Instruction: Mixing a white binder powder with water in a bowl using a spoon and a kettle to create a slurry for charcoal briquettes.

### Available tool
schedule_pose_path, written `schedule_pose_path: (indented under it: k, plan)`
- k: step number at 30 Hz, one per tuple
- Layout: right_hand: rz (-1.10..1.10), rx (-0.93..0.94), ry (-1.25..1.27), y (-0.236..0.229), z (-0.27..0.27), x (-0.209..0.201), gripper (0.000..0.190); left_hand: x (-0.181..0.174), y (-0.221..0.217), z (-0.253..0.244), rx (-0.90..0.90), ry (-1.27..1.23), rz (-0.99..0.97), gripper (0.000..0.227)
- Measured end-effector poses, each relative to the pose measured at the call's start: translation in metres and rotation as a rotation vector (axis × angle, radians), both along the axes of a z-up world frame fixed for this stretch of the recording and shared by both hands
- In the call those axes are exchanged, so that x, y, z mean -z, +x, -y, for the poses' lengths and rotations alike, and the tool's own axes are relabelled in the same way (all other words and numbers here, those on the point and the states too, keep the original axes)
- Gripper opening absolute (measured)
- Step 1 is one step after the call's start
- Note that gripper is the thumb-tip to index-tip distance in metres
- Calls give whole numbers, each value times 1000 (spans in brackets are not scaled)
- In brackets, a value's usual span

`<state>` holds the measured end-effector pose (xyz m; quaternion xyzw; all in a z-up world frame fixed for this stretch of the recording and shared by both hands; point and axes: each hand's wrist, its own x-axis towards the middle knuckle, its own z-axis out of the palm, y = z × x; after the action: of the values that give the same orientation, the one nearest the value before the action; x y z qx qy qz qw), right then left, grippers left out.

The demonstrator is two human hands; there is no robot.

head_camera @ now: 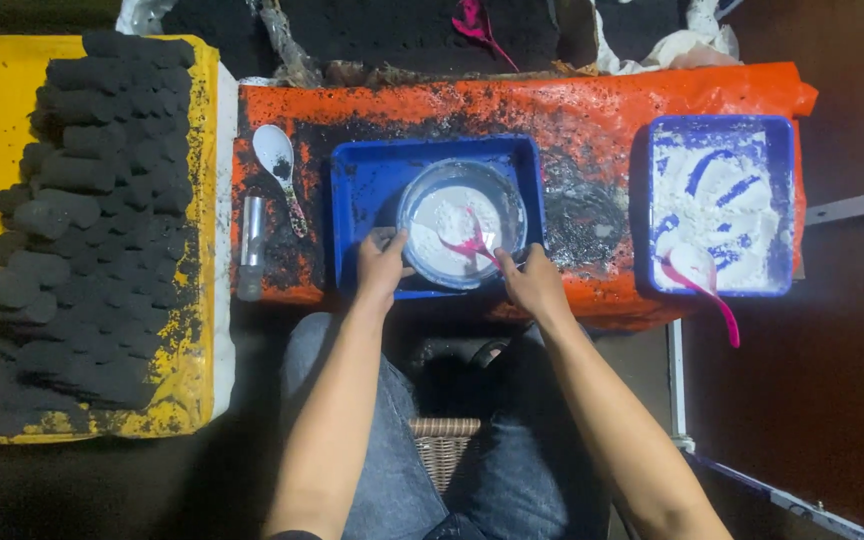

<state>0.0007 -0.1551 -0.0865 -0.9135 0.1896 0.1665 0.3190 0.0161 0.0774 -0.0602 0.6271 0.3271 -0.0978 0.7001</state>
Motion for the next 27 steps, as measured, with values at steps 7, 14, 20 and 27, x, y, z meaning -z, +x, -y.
schedule_pose_path:
  k: [7,14,20,27]
  plan:
    - [102,-65,-75,13,-11,4,46,8,-1,2,26,87,-20,51]
    - [177,-128,-175,24,-36,-47,38,35,4,0,37,174,-23,53]
    - [424,-213,-289,17,-27,-39,23,43,10,4,44,294,17,47]
    - [601,-179,-308,18,-17,-29,14,44,18,5,26,353,56,47]
